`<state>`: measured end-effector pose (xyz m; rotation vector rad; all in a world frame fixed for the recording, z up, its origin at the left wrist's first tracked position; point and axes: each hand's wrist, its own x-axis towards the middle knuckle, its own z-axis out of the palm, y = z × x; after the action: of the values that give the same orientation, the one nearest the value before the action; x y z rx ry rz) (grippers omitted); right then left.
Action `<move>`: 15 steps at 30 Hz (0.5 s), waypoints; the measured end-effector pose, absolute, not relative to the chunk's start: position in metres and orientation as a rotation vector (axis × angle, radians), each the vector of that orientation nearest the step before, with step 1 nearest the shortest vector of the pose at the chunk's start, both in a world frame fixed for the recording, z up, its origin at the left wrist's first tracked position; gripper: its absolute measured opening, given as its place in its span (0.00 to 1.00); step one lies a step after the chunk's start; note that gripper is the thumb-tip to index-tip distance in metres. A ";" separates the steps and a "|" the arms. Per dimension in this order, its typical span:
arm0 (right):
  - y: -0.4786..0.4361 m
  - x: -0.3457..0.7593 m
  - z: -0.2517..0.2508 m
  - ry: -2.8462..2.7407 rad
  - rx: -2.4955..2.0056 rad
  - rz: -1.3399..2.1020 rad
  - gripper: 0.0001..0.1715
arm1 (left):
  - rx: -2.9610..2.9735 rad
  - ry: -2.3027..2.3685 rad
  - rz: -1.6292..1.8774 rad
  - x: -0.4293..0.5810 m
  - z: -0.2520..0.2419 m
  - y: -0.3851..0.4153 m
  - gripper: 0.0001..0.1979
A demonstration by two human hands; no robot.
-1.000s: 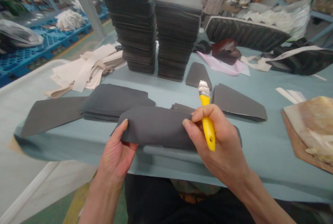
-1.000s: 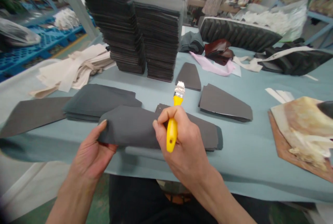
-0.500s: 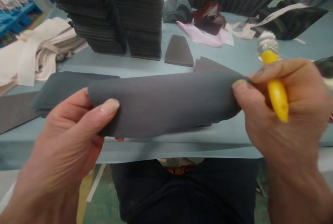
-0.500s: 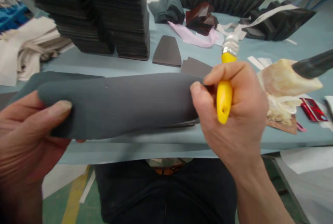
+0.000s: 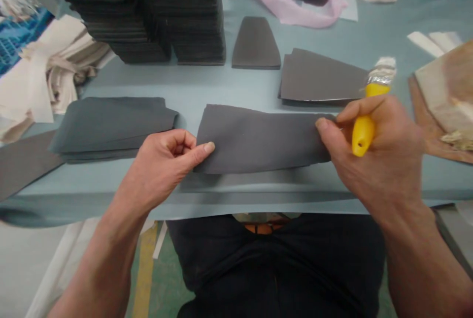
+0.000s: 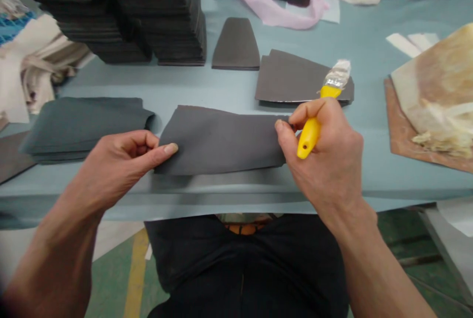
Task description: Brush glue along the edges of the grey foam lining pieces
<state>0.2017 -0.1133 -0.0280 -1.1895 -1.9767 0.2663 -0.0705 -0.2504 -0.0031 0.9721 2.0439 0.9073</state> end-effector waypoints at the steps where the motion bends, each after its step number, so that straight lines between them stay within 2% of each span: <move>1: -0.111 0.202 -0.029 -1.970 -1.174 0.241 0.11 | 0.988 2.049 0.881 -0.071 -0.003 -0.249 0.25; 4: -0.105 0.203 -0.032 -1.947 -1.131 0.191 0.12 | 1.032 2.066 0.831 -0.072 -0.003 -0.246 0.23; 15: -0.099 0.204 -0.037 -1.970 -1.132 0.230 0.14 | 1.049 2.118 0.776 -0.075 -0.010 -0.243 0.25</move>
<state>0.2042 -0.0986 -0.0371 -1.1318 -1.9700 0.2304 -0.0751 -0.2434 -0.0101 1.0488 2.1178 0.7760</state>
